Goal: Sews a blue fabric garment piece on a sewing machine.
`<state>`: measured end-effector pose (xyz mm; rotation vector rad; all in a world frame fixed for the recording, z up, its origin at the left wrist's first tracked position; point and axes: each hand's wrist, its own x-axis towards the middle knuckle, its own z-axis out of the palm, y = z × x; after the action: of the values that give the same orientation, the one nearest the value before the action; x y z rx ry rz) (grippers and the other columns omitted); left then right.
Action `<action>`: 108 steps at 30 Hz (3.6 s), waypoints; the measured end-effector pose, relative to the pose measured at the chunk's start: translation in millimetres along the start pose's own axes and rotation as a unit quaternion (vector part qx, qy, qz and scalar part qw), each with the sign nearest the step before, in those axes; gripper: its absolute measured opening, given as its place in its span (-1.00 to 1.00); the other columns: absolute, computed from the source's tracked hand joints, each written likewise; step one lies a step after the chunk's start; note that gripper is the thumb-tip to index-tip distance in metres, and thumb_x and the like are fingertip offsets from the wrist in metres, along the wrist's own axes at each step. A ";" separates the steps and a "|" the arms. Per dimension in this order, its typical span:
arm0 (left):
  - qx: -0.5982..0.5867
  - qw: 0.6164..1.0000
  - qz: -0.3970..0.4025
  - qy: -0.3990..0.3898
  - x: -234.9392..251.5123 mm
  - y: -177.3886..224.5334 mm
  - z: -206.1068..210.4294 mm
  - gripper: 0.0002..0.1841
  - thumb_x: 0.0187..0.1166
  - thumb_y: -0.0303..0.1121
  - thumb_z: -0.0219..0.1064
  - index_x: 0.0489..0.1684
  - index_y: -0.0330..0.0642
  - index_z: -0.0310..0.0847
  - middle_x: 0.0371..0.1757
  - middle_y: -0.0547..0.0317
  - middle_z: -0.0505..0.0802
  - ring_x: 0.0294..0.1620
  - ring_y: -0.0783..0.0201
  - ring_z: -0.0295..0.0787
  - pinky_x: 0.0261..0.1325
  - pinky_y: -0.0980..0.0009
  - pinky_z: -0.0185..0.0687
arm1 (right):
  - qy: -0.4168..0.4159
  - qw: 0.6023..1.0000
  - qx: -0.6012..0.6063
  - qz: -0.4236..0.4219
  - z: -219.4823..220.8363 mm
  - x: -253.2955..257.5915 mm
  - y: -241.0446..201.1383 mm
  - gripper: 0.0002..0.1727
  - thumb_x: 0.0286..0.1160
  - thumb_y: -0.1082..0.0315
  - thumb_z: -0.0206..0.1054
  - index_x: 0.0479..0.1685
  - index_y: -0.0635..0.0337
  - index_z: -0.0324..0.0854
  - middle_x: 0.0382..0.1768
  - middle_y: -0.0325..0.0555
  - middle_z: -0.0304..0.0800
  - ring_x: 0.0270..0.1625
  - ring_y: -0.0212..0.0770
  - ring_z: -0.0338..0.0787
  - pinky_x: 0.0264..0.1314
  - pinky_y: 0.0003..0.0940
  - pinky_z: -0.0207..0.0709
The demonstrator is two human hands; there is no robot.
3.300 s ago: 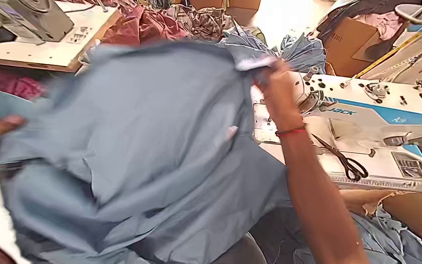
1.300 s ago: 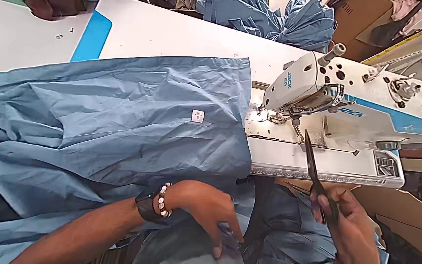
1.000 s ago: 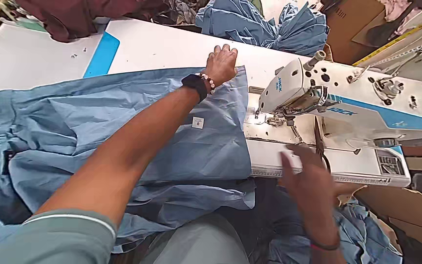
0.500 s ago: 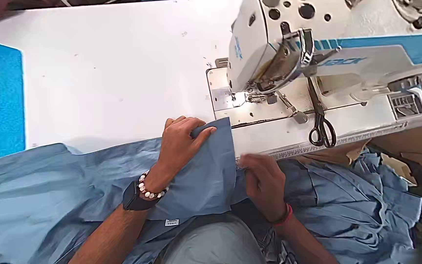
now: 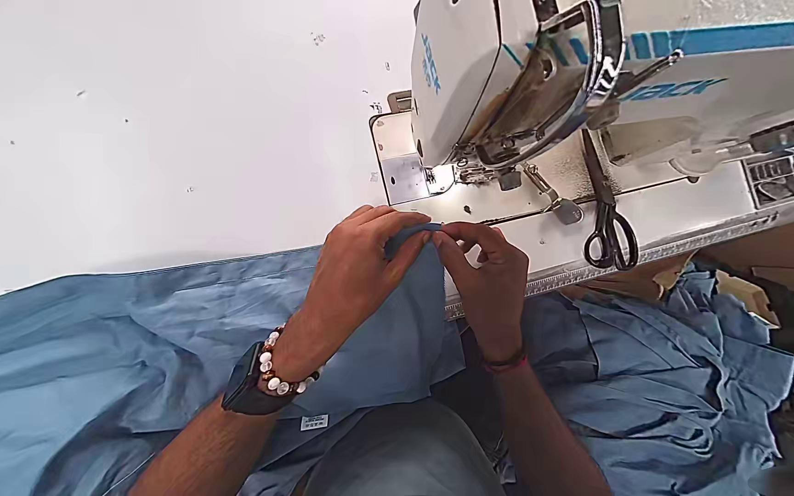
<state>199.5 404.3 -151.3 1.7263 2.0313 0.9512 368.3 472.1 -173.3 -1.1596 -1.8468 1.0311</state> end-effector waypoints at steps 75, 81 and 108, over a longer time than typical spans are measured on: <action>0.215 0.955 0.202 -0.011 31.9 -48.8 13.9 -0.59 0.74 -0.18 0.09 0.42 0.19 0.76 0.43 0.32 0.77 0.41 0.06 0.55 0.46 0.05 0.26 | -0.050 0.894 -0.431 -0.108 16.3 20.7 -4.0 -0.59 0.66 0.15 0.16 0.34 -0.13 0.80 -0.72 -0.26 0.60 -0.69 -0.17 0.59 -0.71 -0.24 0.25; 0.217 0.954 0.204 -0.008 40.5 -55.9 15.5 -0.58 0.76 -0.14 0.04 0.44 0.24 0.74 0.44 0.36 0.76 0.42 0.06 0.52 0.44 0.04 0.23 | -0.028 0.902 -0.415 -0.114 22.5 26.6 1.6 -0.59 0.66 0.17 0.16 0.35 -0.08 0.79 -0.73 -0.24 0.59 -0.71 -0.16 0.57 -0.73 -0.22 0.24; 0.210 0.953 0.216 -0.022 43.2 -57.6 11.7 -0.56 0.72 -0.11 0.04 0.48 0.41 0.69 0.46 0.37 0.75 0.41 0.08 0.55 0.44 0.03 0.26 | 0.067 0.972 -0.220 -0.046 -90.4 33.4 25.8 -0.61 0.71 0.28 0.20 0.42 0.19 0.61 0.30 0.01 0.72 0.28 -0.22 0.78 0.27 -0.22 0.74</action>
<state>153.7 445.8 -190.0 2.4650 1.9668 0.6038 444.6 532.9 -152.7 -1.3412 -2.0547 0.4856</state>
